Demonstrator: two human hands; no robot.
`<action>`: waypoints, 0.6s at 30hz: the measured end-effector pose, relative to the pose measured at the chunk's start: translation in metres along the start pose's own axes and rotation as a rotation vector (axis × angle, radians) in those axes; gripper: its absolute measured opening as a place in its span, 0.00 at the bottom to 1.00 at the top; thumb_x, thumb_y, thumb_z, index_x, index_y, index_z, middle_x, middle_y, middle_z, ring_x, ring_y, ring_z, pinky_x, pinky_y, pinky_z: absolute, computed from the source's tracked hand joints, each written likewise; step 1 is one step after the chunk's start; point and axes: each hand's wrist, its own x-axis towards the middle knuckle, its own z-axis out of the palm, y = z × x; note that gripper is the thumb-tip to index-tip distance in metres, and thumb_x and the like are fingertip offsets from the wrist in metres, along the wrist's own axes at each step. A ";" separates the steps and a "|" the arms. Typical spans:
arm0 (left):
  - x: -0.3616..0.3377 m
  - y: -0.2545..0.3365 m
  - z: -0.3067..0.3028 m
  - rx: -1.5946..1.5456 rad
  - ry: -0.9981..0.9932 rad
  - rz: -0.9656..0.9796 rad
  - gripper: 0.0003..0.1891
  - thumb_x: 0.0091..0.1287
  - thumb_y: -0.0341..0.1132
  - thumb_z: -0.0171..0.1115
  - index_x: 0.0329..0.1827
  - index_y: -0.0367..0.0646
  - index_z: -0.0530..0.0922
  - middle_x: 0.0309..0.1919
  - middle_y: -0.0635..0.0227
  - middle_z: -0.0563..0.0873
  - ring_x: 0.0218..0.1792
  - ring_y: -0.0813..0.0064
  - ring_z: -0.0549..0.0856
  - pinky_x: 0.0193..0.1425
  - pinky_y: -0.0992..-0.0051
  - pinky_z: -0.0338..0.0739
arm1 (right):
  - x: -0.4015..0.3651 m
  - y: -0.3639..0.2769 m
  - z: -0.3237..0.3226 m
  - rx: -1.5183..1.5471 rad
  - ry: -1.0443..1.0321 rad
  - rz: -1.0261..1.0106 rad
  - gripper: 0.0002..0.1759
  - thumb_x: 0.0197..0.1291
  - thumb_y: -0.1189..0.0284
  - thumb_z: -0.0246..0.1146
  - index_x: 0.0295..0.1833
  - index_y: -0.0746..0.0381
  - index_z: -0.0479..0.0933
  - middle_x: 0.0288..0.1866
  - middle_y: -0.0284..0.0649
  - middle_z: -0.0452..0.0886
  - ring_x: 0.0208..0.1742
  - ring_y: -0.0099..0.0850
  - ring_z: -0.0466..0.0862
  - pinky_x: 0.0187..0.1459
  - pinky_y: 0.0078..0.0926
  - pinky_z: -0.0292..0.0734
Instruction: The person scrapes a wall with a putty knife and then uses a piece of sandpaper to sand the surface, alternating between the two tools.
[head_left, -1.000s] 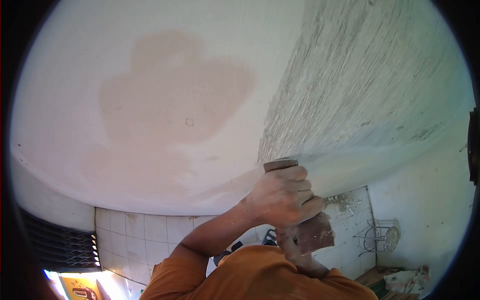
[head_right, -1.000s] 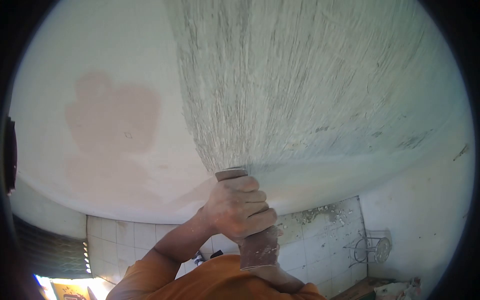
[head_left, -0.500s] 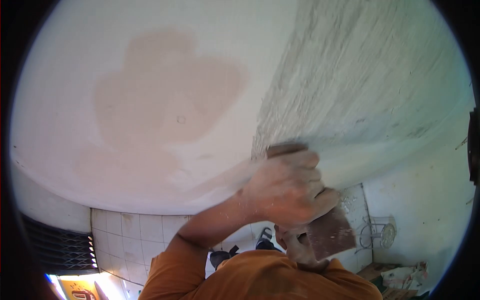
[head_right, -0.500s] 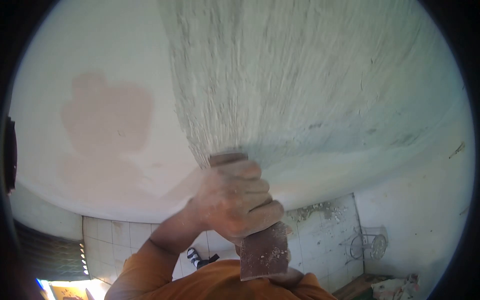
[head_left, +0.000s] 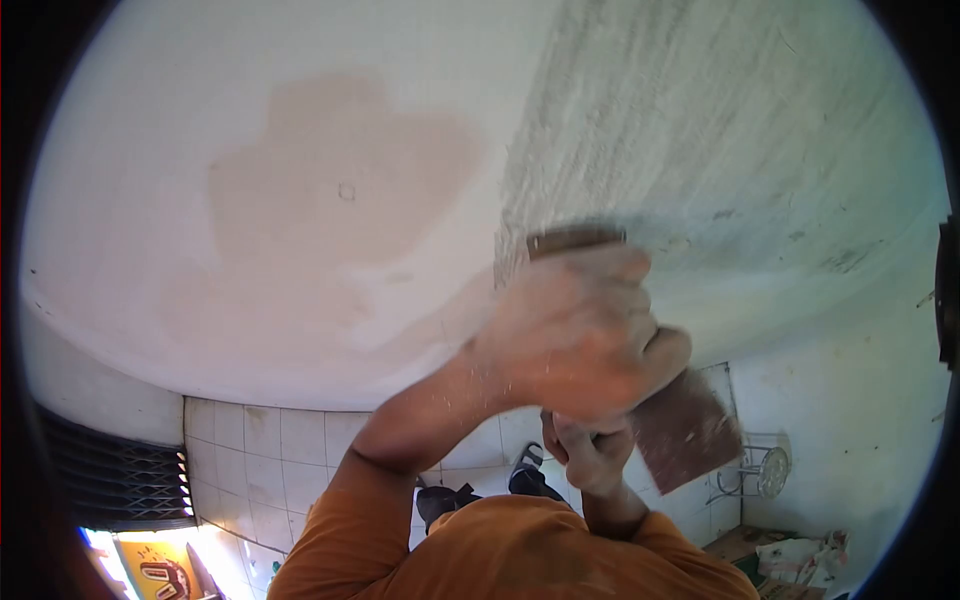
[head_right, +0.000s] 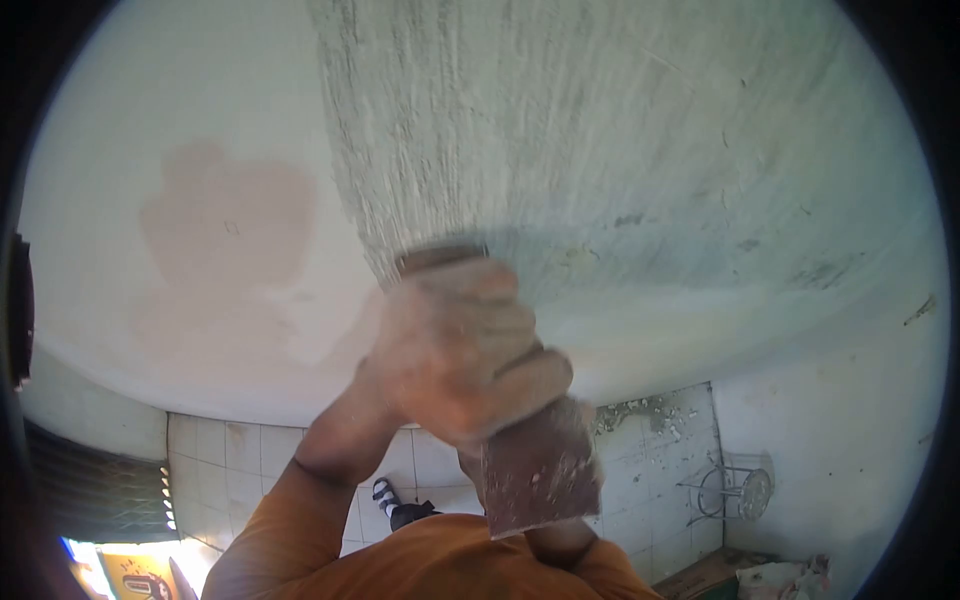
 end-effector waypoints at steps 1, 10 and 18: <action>0.006 0.000 -0.004 0.010 0.002 -0.001 0.10 0.36 0.39 0.58 0.16 0.48 0.66 0.10 0.75 0.69 0.17 0.76 0.72 0.31 0.76 0.68 | 0.006 -0.010 0.006 0.027 0.042 0.021 0.06 0.69 0.73 0.53 0.36 0.62 0.69 0.22 0.31 0.69 0.17 0.16 0.63 0.16 0.16 0.55; -0.198 0.056 0.129 -0.319 -0.440 -0.741 0.07 0.57 0.38 0.63 0.34 0.46 0.78 0.20 0.62 0.76 0.31 0.60 0.78 0.39 0.64 0.72 | -0.075 0.070 -0.006 0.138 0.132 0.733 0.24 0.68 0.72 0.54 0.69 0.57 0.63 0.24 0.29 0.67 0.20 0.14 0.62 0.20 0.14 0.60; -0.250 0.115 0.052 -0.763 -0.036 -0.881 0.10 0.71 0.33 0.50 0.41 0.38 0.78 0.29 0.63 0.84 0.36 0.68 0.83 0.47 0.70 0.76 | -0.143 0.121 0.038 0.024 0.346 0.696 0.15 0.70 0.69 0.50 0.51 0.69 0.73 0.25 0.31 0.70 0.16 0.15 0.64 0.17 0.15 0.59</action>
